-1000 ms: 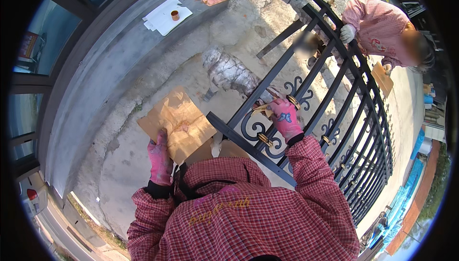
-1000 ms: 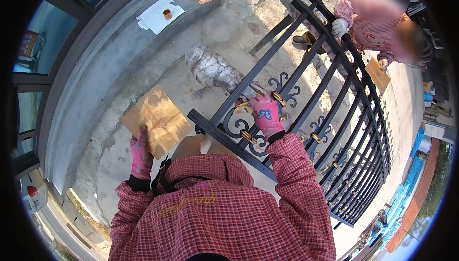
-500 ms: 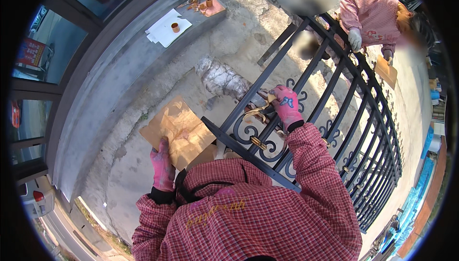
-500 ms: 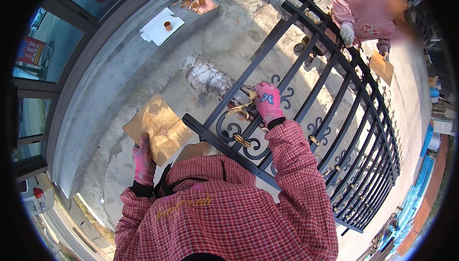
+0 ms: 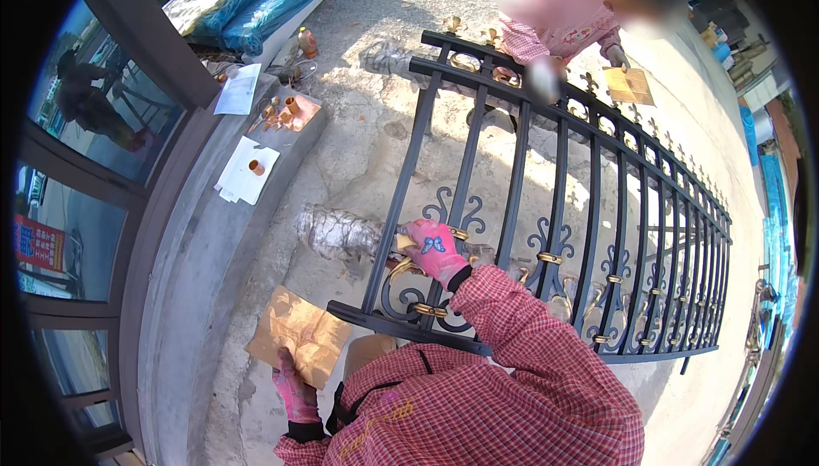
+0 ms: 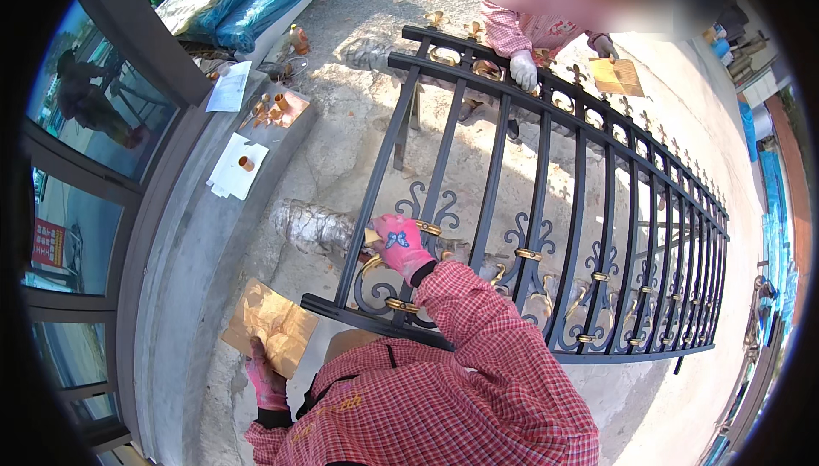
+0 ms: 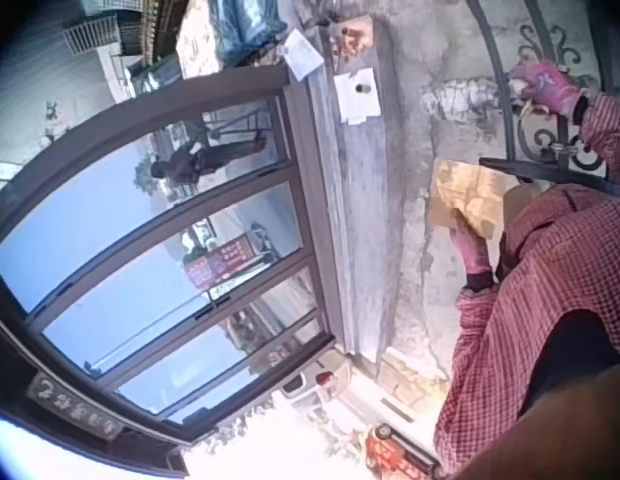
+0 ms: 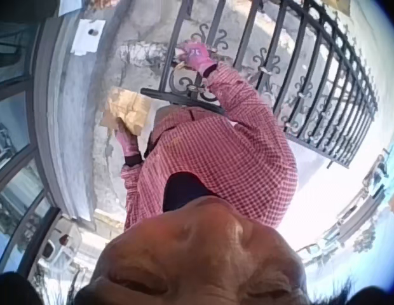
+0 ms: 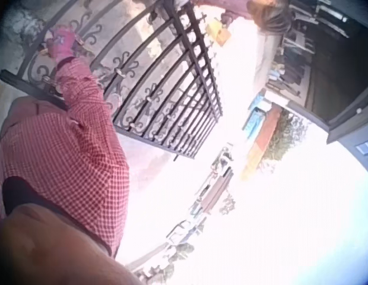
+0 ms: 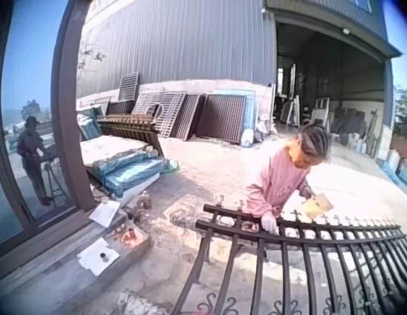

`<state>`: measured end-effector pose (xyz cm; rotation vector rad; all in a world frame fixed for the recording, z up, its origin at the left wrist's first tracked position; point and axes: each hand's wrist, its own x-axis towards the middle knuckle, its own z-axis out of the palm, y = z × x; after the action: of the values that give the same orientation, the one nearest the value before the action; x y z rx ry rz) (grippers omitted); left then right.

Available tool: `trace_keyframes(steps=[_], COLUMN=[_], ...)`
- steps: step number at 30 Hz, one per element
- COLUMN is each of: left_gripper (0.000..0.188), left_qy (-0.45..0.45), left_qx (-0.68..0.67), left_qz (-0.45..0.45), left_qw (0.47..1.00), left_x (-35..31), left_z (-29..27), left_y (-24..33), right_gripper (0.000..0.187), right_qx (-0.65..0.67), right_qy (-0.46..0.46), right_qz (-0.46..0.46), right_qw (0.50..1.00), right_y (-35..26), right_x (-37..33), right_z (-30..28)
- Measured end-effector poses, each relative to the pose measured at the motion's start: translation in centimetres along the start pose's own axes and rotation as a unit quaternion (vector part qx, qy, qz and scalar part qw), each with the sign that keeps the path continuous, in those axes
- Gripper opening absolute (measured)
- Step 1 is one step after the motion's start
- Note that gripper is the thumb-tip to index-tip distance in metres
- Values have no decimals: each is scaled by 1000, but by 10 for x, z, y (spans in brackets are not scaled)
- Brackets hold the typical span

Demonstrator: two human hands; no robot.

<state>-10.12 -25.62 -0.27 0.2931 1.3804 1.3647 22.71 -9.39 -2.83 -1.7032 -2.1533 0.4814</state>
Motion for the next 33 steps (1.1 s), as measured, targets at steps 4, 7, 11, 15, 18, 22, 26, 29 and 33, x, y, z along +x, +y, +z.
trace_keyframes(steps=[4,7,11,15,18,22,26,29,33], left_gripper=[56,56,50,49,50,43,43,45,50], left_qy=[-77,-160,-228,-319,-354,-401,-429,-464,-505], left_qx=[15,12,52,98,124,134,134,181,184], left_qz=[-5,-5,-14,-47,-54,-84,-95,-97,-123], left_qw=[997,987,972,941,925,902,888,862,834], left_x=[14,42,56,54,47,54,46,52,43], left_z=[30,46,74,82,81,66,56,42,31], left_y=[12,7,21,45,62,65,76,78,72], right_gripper=[43,44,41,37,36,34,26,25,39], right_qx=[267,407,476,544,595,570,554,535,647], right_qy=[-29,52,130,192,206,172,166,172,221], right_qz=[175,287,400,403,393,401,384,348,380], right_qw=[947,865,772,710,670,697,720,751,623], right_y=[-4,-5,-28,-59,-96,-137,-164,-195,-213], right_x=[-44,-87,-123,-147,-139,-131,-134,-142,-156], right_z=[-6,-16,-21,10,36,54,70,68,89])
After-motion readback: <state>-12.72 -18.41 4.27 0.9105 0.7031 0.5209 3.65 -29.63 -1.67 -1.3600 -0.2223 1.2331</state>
